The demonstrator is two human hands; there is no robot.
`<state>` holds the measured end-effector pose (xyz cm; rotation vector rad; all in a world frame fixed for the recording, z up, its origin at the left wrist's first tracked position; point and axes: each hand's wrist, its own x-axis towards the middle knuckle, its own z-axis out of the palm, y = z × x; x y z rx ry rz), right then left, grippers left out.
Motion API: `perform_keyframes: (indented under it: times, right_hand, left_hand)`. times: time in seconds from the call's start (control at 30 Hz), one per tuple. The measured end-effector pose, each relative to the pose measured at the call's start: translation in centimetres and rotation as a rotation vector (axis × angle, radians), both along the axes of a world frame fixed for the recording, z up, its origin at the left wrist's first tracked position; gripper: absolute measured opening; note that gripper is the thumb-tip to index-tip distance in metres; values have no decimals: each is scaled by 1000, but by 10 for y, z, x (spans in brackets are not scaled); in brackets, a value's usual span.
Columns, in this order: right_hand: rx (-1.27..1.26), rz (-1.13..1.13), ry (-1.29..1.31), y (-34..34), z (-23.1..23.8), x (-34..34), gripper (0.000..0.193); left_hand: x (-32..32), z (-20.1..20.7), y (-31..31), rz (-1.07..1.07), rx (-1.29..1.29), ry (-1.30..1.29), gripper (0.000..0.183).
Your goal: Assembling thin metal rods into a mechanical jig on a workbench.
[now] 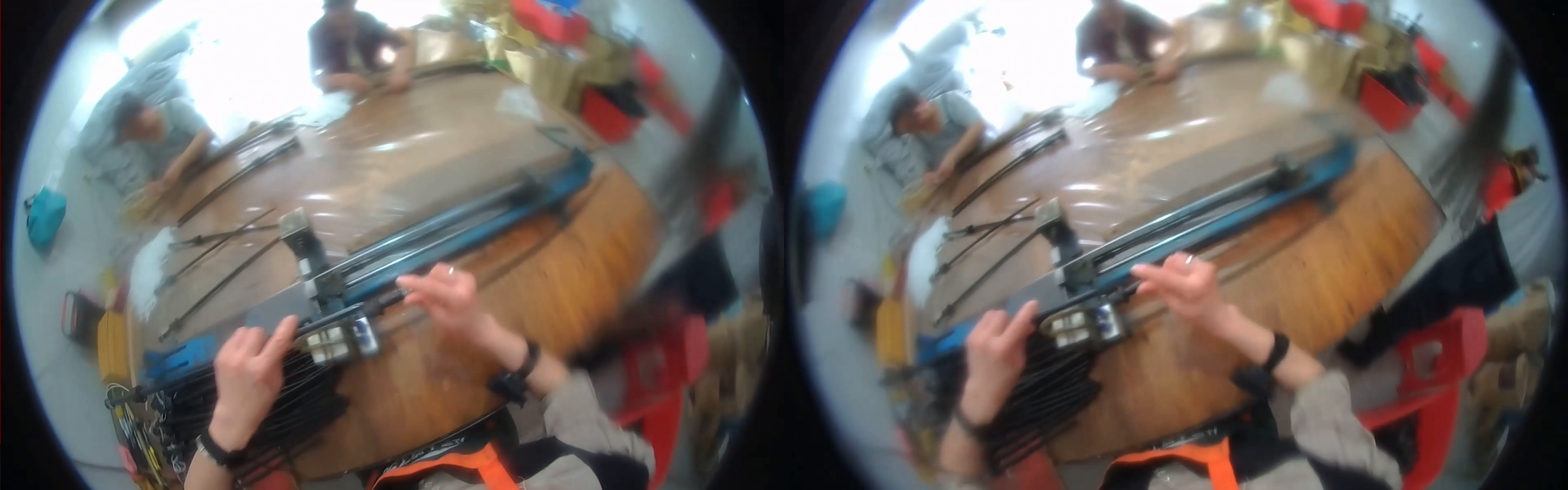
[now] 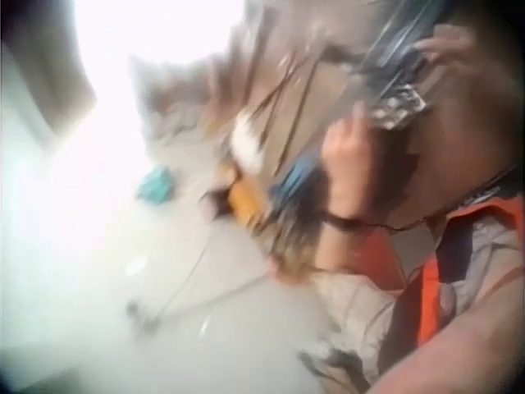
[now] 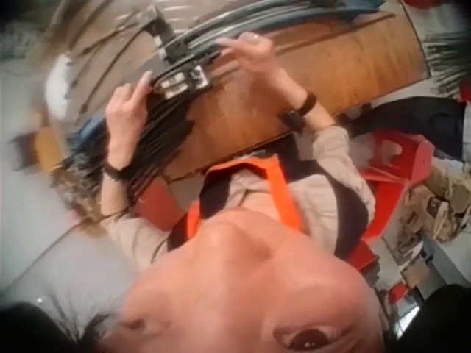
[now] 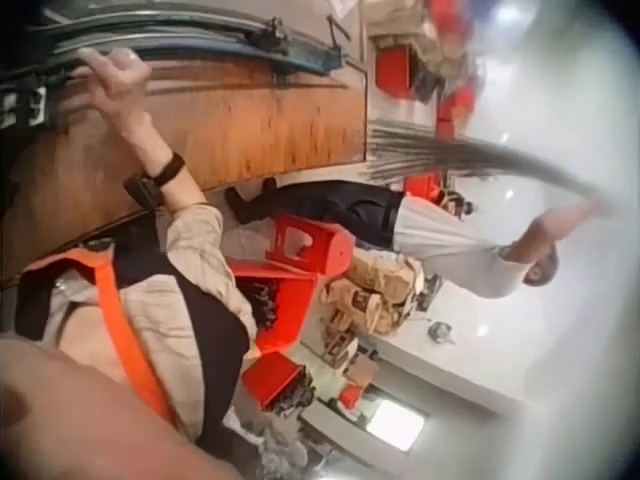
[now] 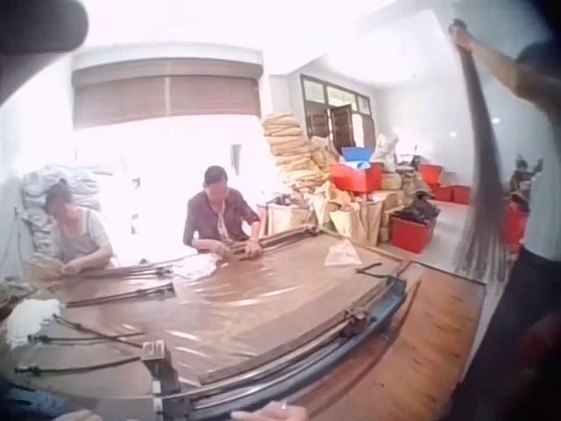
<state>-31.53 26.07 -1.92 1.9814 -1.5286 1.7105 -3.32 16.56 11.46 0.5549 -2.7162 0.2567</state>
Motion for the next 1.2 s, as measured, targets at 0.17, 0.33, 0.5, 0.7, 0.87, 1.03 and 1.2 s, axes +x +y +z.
perform_keyframes:
  times: [0.17, 0.33, 0.5, 0.7, 0.87, 1.03, 1.2]
  right_hand:
    - [-142, 57, 182, -10, 17, 28, 37]
    - [215, -225, 251, -2, -6, -36, 21]
    - [479, 155, -139, -74, 43, 25, 12]
    - [142, 412, 111, -146, 55, 65, 10]
    - [193, 375, 264, -161, 47, 79, 12]
    - [264, 259, 526, -168, 50, 98, 7]
    - [9, -44, 632, -138, 32, 25, 11]
  left_hand:
    - [27, 1, 9, 17, 38, 35, 29]
    - [103, 32, -31, 360, -33, 308, 9]
    - [109, 37, -27, 459, 120, 403, 11]
    - [162, 18, -7, 536, 153, 406, 14]
    - [184, 3, -2, 608, 186, 398, 13]
    - [169, -3, -14, 587, 254, 439, 11]
    - [167, -17, -34, 587, 231, 400, 12]
